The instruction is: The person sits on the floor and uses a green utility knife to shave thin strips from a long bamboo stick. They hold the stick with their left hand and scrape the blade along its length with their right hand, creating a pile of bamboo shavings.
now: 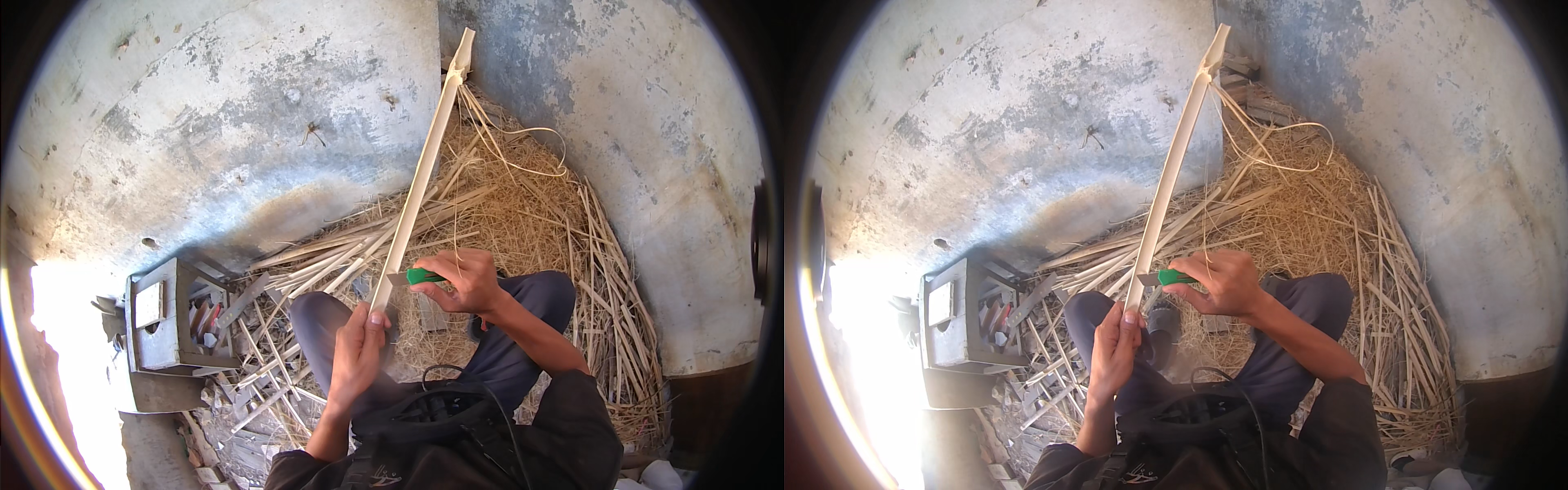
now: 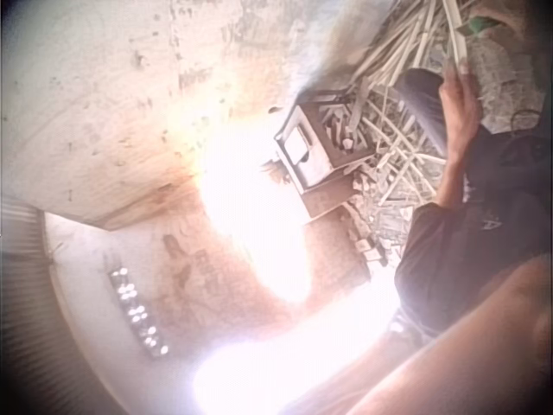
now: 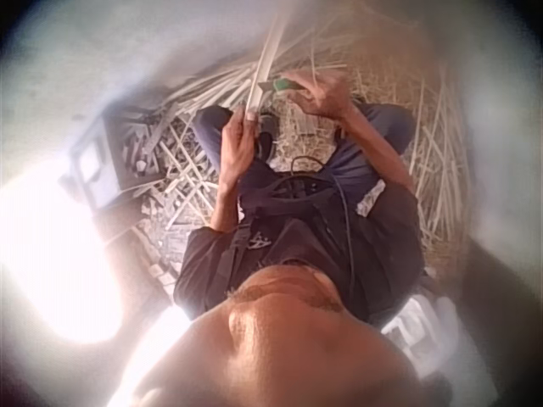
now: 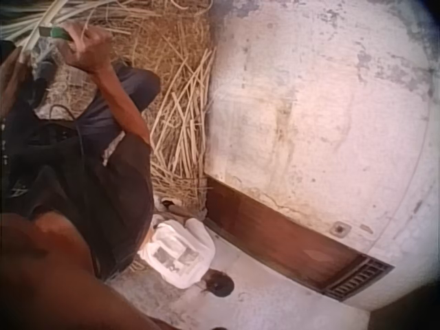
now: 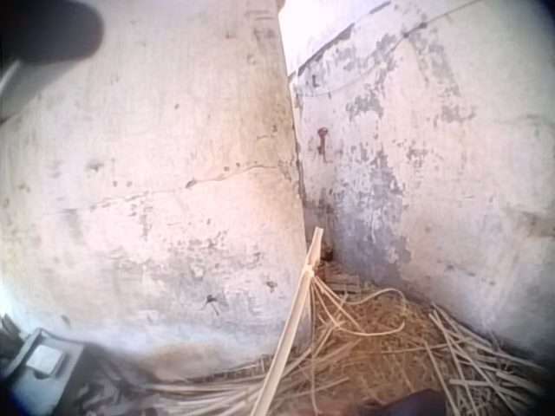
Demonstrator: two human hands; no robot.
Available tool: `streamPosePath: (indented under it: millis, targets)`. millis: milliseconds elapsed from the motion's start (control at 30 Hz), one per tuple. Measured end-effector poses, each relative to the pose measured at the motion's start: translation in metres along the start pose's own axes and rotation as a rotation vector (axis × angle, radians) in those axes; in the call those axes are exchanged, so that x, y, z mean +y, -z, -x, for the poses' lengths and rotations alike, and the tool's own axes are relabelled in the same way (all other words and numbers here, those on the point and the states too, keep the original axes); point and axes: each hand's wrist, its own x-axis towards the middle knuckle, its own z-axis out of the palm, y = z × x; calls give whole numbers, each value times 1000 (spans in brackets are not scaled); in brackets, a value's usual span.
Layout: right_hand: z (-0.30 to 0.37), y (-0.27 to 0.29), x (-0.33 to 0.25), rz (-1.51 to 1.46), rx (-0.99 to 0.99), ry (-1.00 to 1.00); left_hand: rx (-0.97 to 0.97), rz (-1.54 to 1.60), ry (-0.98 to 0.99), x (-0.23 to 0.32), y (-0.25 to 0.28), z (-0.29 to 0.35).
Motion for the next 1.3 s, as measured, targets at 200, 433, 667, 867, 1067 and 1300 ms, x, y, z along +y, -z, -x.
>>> streamPosePath:
  millis: [200, 433, 667, 867, 1067, 1300]
  targets:
    - [1, 3, -1, 24, -35, -15, -3, 9, 0, -2, 0, 0]
    - [-4, 17, 37, -41, 141, -373, -78, 20, 56, -21, 0, 14]
    - [-2, 33, 46, -49, 149, -546, -181, 49, 79, -26, 1, 31]
    - [-2, 31, 40, -92, 28, -415, -46, 118, 15, -28, 10, 22]
    - [-3, 18, 27, -140, 16, -144, -16, 99, 34, -21, 10, 17]
    - [-2, 14, 24, -127, 37, -130, -36, -23, 19, -6, 2, 17]
